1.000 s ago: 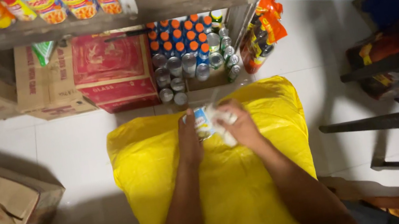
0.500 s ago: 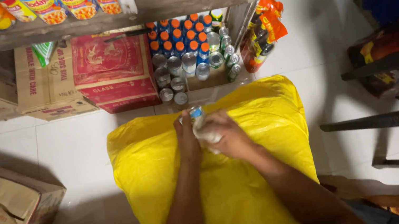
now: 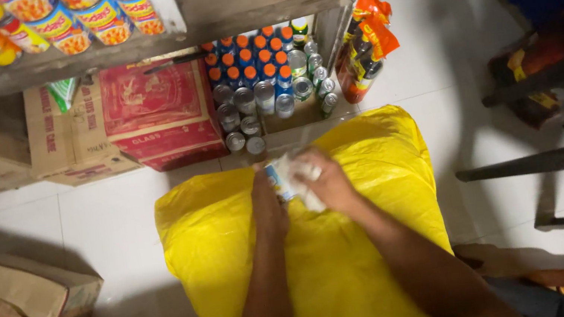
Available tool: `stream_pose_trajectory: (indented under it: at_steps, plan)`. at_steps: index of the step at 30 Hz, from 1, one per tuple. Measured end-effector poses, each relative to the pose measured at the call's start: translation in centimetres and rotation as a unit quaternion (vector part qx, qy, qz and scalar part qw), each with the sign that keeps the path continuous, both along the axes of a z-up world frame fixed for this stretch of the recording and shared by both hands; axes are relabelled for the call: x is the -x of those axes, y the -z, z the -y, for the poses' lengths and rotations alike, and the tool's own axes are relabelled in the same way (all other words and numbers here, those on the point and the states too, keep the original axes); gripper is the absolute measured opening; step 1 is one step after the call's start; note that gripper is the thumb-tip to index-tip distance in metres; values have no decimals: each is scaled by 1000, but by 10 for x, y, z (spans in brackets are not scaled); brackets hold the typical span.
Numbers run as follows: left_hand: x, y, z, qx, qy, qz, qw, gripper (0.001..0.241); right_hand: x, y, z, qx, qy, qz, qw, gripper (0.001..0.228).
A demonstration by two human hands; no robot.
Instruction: Cleaning a can of condensed milk with a white cloth.
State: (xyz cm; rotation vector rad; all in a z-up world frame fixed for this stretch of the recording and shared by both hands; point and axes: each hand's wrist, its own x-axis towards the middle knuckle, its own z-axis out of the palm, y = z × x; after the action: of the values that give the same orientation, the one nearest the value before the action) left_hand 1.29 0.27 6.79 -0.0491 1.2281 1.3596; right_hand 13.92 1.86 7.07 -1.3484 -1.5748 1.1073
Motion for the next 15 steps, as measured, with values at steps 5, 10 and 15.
stream_pose_trajectory:
  at_steps: [5, 10, 15]
  plan:
    - [10, 23, 12, -81, 32, -100, 991, 42, -5, 7, 11, -203, -140, 41, 968, 23]
    - [1, 3, 17, -120, 27, -22, 992, 39, -2, 1, -2, -74, 20, -24, 997, 21]
    - [13, 80, 7, -127, 7, -63, 990, 51, 2, -18, 18, -255, -160, 28, 953, 19]
